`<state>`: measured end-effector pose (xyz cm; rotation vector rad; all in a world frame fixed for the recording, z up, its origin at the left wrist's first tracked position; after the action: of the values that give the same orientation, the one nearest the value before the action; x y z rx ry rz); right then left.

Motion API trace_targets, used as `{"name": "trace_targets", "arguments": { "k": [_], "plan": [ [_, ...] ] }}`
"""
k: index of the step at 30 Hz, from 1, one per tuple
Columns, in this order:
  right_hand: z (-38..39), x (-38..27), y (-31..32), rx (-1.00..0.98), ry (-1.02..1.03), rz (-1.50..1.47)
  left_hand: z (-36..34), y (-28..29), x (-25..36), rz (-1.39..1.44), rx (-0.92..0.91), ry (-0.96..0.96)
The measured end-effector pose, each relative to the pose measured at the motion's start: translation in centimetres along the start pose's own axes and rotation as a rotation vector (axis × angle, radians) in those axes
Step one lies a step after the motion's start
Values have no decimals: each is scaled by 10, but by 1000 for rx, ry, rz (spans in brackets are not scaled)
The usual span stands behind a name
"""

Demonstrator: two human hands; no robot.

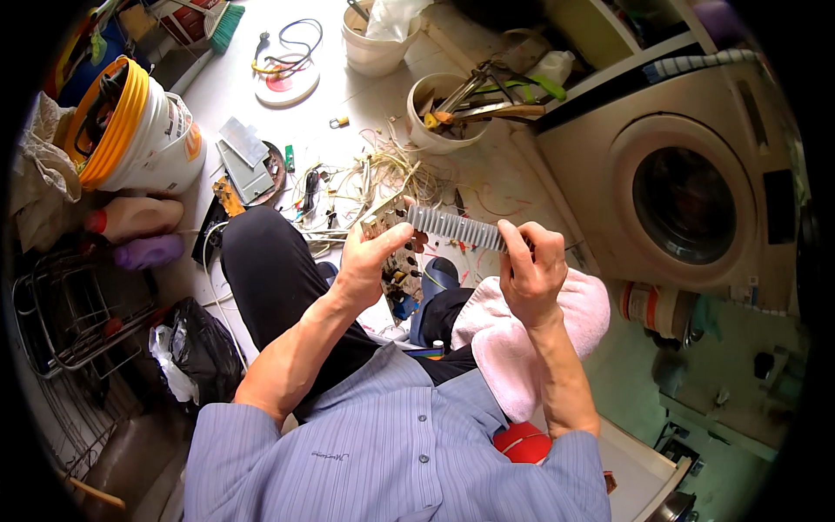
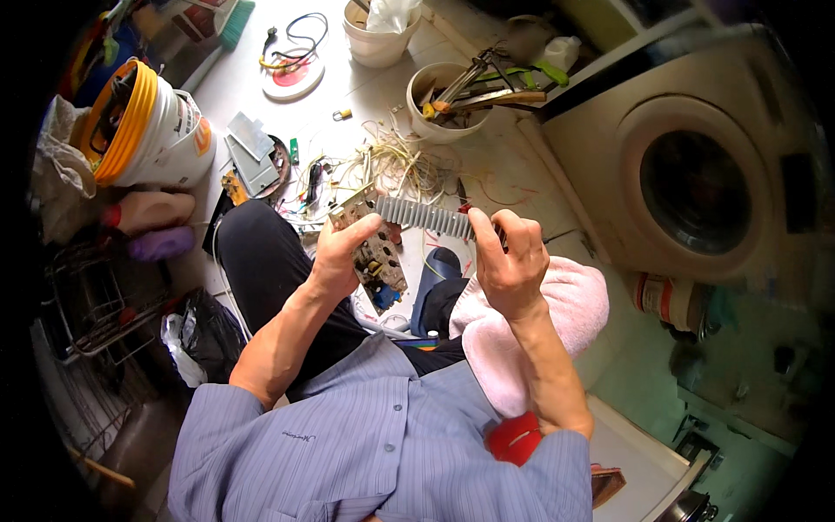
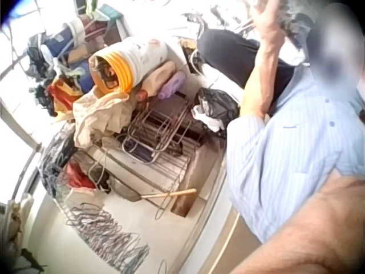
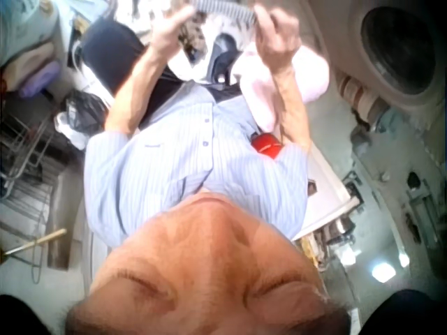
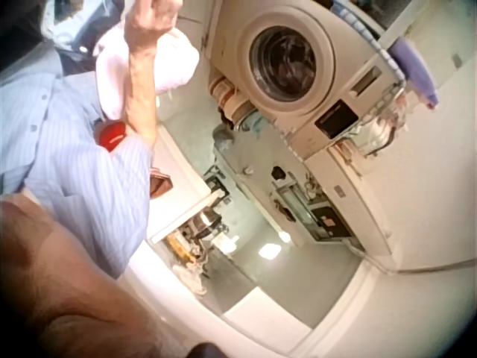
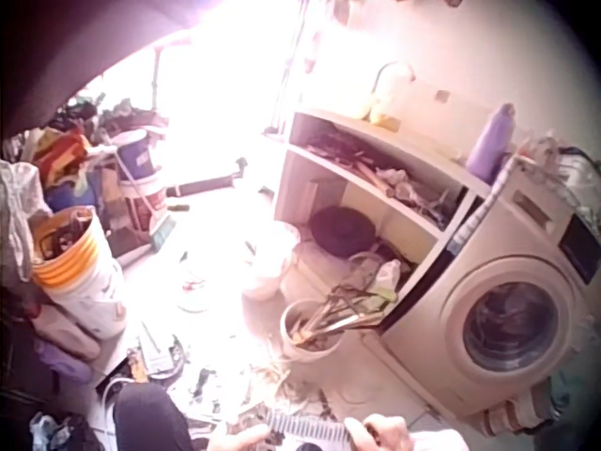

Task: The person disassembles an electronic circuit board by removing screws with a screwdriver and prying components apart by hand while sitting on the floor.

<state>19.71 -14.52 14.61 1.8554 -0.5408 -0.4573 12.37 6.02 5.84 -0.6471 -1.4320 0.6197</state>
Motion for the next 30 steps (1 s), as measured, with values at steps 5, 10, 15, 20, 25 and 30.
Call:
{"name": "trace_targets", "arguments": {
  "k": [5,10,15,20,25,30],
  "plan": [
    [-4,8,-23,-17,-23,-153,5,6,3,-47,78,14],
    [-6,11,-42,-93,-55,-367,15,18,-2,14,187,107],
    [-2,7,-58,-209,-38,-460,19,21,-2,-65,337,146],
    [-1,8,-65,-264,-30,-514,23,33,-9,-39,394,163],
    [-1,8,-73,-413,-110,-703,26,39,-9,-27,440,221],
    [-4,8,-78,-512,-127,-789,22,43,-10,-61,390,234]
  ]
}}
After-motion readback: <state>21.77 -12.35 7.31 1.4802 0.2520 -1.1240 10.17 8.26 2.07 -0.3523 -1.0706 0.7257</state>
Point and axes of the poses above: each hand's wrist, its own z-axis away from the middle knuckle, its own y-axis out of the back of the hand, x = y × z, the point moved 3 cm from there along -z, towards the middle knuckle, and after that the axes turned 15 degrees about -x, right-handed, at the moved point
